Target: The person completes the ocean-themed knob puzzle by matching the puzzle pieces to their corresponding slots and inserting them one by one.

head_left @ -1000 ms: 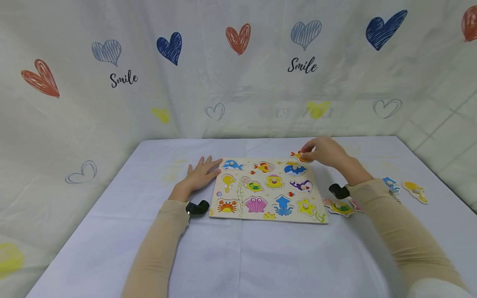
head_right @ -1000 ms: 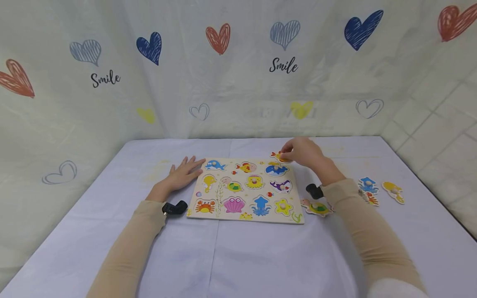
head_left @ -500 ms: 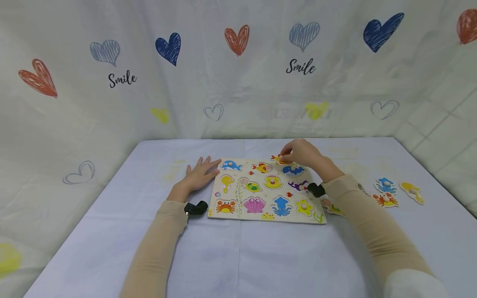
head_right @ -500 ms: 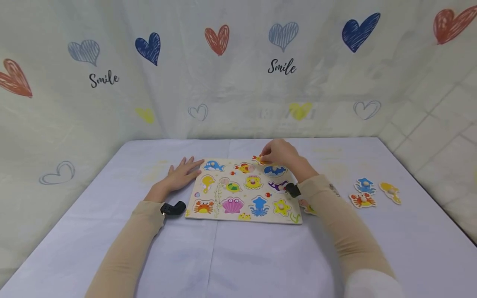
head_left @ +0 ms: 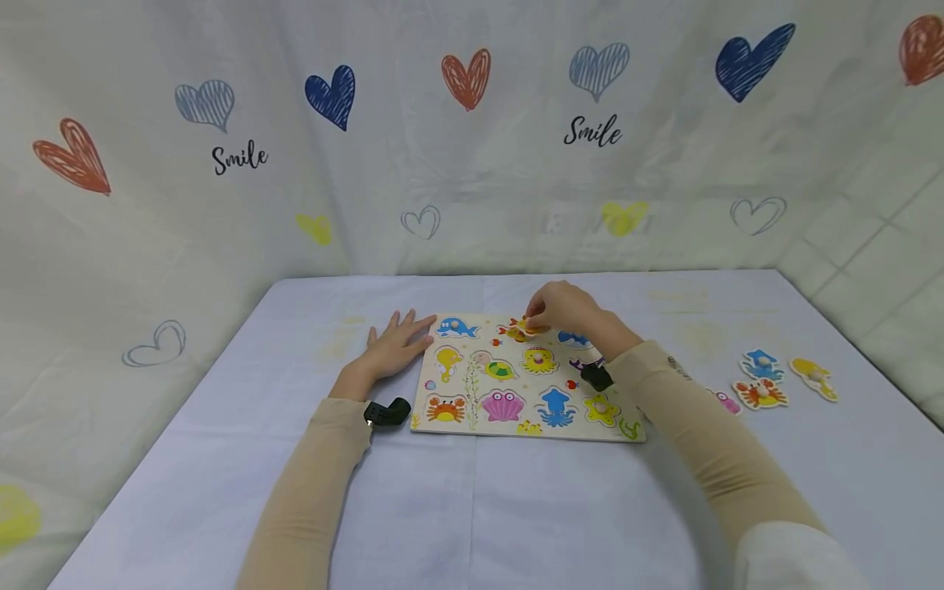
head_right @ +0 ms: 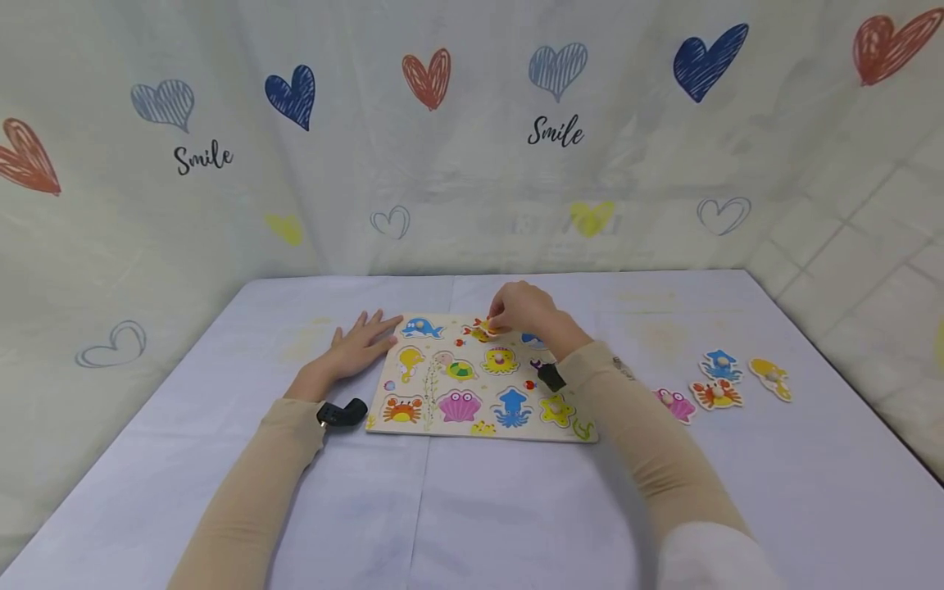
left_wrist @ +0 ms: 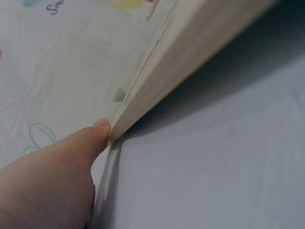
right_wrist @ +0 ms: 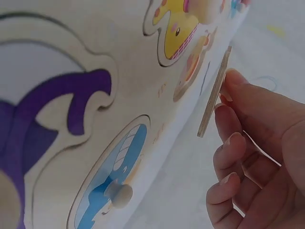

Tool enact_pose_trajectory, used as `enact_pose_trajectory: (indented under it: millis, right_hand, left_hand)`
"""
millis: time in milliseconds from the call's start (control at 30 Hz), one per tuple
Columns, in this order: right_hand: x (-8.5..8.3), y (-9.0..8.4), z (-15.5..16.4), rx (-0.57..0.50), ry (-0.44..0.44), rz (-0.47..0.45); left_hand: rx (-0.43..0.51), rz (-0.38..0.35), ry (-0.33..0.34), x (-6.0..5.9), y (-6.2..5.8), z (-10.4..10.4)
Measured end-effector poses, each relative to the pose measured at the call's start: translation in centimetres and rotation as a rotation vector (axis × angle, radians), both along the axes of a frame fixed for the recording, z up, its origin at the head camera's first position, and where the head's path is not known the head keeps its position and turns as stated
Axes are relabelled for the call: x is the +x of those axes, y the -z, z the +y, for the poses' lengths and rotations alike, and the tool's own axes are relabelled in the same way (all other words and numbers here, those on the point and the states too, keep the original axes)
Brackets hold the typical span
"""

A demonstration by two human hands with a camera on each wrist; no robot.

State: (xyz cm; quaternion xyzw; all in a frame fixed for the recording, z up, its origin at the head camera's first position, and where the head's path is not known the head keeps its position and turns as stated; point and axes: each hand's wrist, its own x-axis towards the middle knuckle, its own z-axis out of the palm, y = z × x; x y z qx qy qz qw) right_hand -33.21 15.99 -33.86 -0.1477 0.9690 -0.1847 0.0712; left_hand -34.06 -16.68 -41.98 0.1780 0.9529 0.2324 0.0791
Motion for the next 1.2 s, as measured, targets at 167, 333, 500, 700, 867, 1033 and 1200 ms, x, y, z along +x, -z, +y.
enact_pose_trajectory:
  millis: [167, 333, 500, 700, 867, 1033, 1200]
  right_hand:
    - [-0.2, 0.1, -0.9, 0.006, -0.009, -0.030]
    - [-0.7, 0.4, -1.5, 0.011, -0.023, -0.055]
    - [-1.0, 0.5, -1.9, 0.043, -0.018, -0.063]
    - [-1.4, 0.6, -2.1, 0.073, -0.012, -0.060]
    - [-1.4, 0.7, -2.2, 0.073, 0.002, -0.078]
    - [-1.3, 0.8, -2.4, 0.078, 0.013, -0.094]
    - [-1.2, 0.9, -2.4, 0.089, 0.008, -0.080]
  left_hand:
    - [0.003, -0.001, -0.001, 0.0, 0.0, 0.0]
    - [0.003, -0.003, -0.005, 0.0, 0.0, -0.1]
    - [0.009, -0.009, -0.006, 0.0, 0.0, -0.1]
    - [0.007, -0.007, -0.010, 0.0, 0.0, 0.0]
    - [0.004, -0.011, -0.015, -0.1, 0.1, 0.0]
    - [0.009, -0.012, -0.010, 0.0, 0.0, 0.0]
    - [0.014, -0.013, -0.009, 0.0, -0.1, 0.0]
